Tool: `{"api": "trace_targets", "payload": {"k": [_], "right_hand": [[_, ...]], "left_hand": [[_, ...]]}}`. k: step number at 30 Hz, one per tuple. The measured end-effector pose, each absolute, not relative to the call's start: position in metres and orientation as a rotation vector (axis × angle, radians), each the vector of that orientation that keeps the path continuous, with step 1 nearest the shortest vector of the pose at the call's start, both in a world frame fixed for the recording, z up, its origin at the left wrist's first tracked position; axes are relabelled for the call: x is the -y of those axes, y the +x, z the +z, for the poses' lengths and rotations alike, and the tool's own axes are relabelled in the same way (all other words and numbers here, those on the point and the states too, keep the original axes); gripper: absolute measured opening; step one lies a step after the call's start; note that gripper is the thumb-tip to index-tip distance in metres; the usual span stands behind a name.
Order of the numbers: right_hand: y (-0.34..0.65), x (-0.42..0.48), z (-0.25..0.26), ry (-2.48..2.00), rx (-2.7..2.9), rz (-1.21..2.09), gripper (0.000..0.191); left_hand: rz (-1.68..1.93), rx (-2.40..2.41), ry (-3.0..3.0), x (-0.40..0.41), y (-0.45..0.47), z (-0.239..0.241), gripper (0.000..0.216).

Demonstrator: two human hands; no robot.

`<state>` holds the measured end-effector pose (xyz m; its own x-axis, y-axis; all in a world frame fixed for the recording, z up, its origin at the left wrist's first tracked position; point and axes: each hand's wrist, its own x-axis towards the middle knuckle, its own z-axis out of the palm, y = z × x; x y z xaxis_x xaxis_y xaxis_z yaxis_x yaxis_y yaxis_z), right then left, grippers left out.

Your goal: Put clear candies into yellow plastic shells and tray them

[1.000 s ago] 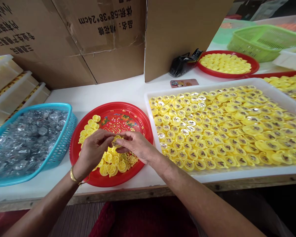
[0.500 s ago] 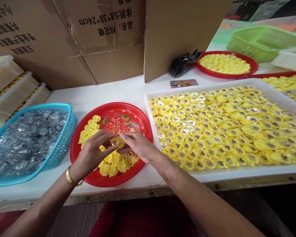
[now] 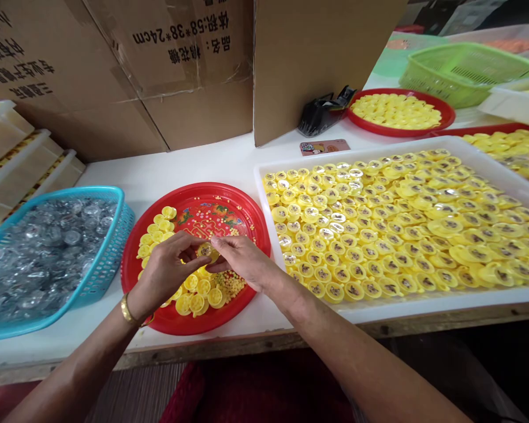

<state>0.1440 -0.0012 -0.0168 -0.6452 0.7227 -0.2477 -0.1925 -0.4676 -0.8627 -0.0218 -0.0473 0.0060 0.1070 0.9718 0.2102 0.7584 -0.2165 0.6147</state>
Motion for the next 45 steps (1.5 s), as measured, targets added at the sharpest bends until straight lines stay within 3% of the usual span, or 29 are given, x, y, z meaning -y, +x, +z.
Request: {"api": "trace_targets", "payload": {"k": [11, 19, 27, 34, 38, 45], "right_hand": [[0.139, 0.003, -0.017, -0.994, 1.204, 1.982, 0.023], [0.143, 0.002, -0.016, -0.872, 1.316, 1.882, 0.030], [0.143, 0.009, -0.015, -0.997, 1.740, 1.263, 0.019], [0.143, 0.005, -0.017, -0.903, 1.328, 1.708, 0.020], [0.145, 0.003, -0.019, -0.898, 1.188, 1.789, 0.021], [0.146, 0.003, -0.006, -0.932, 1.100, 1.918, 0.032]], "left_hand": [[0.890, -1.702, 1.939, 0.047, -0.013, 0.005, 0.009], [1.128, -1.483, 1.123, 0.047, -0.009, 0.000, 0.030], [1.232, -1.408, 0.995, 0.048, -0.008, -0.003, 0.027], [1.151, -1.460, 1.179, 0.045, -0.006, -0.006, 0.044], [1.015, -1.535, 1.341, 0.043, 0.000, -0.003, 0.029], [1.013, -1.301, 1.001, 0.038, -0.011, 0.004, 0.034]]}}
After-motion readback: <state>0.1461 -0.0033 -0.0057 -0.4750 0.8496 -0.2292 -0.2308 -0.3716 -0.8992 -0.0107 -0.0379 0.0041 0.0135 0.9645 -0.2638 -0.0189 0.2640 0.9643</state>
